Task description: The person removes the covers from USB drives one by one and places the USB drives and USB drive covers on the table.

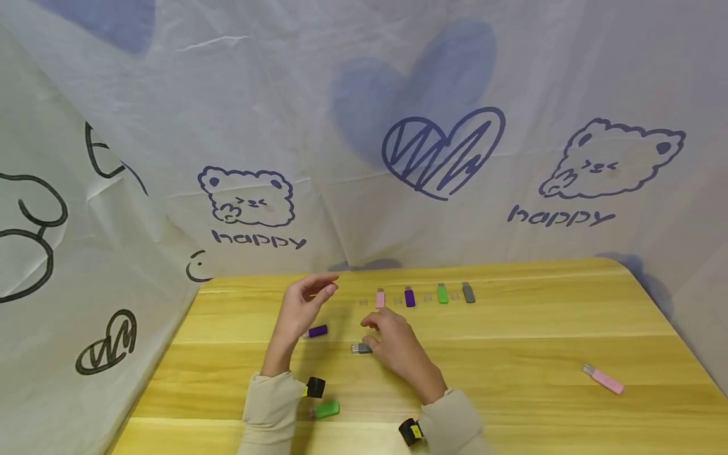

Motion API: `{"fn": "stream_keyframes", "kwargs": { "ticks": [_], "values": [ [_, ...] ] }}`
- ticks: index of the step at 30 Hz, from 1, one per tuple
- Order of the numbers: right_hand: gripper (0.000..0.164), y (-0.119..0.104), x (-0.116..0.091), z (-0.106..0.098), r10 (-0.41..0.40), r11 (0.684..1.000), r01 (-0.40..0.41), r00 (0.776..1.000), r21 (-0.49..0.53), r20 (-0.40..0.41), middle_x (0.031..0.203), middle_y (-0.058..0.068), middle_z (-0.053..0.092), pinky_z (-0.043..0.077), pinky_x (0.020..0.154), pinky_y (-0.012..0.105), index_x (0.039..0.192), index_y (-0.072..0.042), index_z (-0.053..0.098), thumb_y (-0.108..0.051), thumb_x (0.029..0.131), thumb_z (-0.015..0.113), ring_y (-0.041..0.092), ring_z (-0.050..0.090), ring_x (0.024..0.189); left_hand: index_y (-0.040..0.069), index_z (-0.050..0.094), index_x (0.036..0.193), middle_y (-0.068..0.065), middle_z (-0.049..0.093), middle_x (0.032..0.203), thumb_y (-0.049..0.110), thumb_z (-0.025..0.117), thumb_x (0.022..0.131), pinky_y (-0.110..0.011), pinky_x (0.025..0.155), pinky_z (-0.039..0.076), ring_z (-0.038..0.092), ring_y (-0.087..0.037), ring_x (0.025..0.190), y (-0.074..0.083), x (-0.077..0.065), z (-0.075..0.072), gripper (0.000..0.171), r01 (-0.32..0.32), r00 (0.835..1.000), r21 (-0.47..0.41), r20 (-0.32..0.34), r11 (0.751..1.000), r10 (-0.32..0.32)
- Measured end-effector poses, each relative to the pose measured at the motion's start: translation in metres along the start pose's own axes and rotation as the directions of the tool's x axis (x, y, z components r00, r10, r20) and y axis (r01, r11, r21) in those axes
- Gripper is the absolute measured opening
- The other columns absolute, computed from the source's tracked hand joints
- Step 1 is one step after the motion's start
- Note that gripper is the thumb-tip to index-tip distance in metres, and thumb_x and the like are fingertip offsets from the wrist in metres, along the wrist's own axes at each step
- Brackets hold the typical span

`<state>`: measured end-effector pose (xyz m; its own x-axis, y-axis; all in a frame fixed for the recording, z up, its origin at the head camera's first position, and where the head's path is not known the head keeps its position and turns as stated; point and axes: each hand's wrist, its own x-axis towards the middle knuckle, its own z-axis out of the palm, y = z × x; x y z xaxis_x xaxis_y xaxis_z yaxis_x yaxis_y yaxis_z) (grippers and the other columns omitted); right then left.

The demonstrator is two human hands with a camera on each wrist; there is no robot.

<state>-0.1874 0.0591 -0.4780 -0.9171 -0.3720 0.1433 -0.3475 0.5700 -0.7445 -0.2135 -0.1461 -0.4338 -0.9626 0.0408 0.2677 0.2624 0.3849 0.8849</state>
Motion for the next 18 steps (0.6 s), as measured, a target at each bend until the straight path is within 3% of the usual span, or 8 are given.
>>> {"fn": "stream_keyframes", "kwargs": {
  "ticks": [8,14,18],
  "values": [
    [0.021,0.000,-0.001,0.022,-0.091,0.986,0.102,0.992,-0.134,0.085,0.104,0.011,0.066,0.056,0.084,0.045,0.113,0.003,0.073,-0.002,0.093,0.074,0.027,0.062,0.094,0.003,0.075,0.117,-0.013,0.074,0.112,0.008,0.067,0.100,-0.035,0.082,0.058,0.069,-0.028,0.099,-0.001,0.000,-0.002,0.019,-0.013,1.000,0.003,0.010,1.000,0.013],
    [0.013,-0.005,-0.003,0.027,-0.113,0.968,0.133,0.988,-0.213,0.103,0.095,0.006,0.065,0.057,0.079,0.039,0.102,0.001,0.077,0.005,0.090,0.074,0.024,0.061,0.088,0.004,0.075,0.117,-0.013,0.074,0.113,0.009,0.067,0.101,-0.036,0.083,0.058,0.069,-0.026,0.100,-0.002,-0.001,-0.002,0.019,-0.006,1.000,0.012,0.017,1.000,0.005],
    [0.014,-0.003,-0.004,0.027,-0.103,0.969,0.125,0.988,-0.211,0.114,0.090,0.004,0.062,0.056,0.076,0.037,0.099,-0.001,0.076,0.007,0.089,0.074,0.020,0.059,0.083,0.004,0.075,0.117,-0.011,0.074,0.113,0.009,0.067,0.101,-0.038,0.083,0.058,0.069,-0.025,0.100,-0.001,-0.001,-0.002,0.019,-0.005,1.000,0.019,0.022,1.000,0.004]
  ]
}}
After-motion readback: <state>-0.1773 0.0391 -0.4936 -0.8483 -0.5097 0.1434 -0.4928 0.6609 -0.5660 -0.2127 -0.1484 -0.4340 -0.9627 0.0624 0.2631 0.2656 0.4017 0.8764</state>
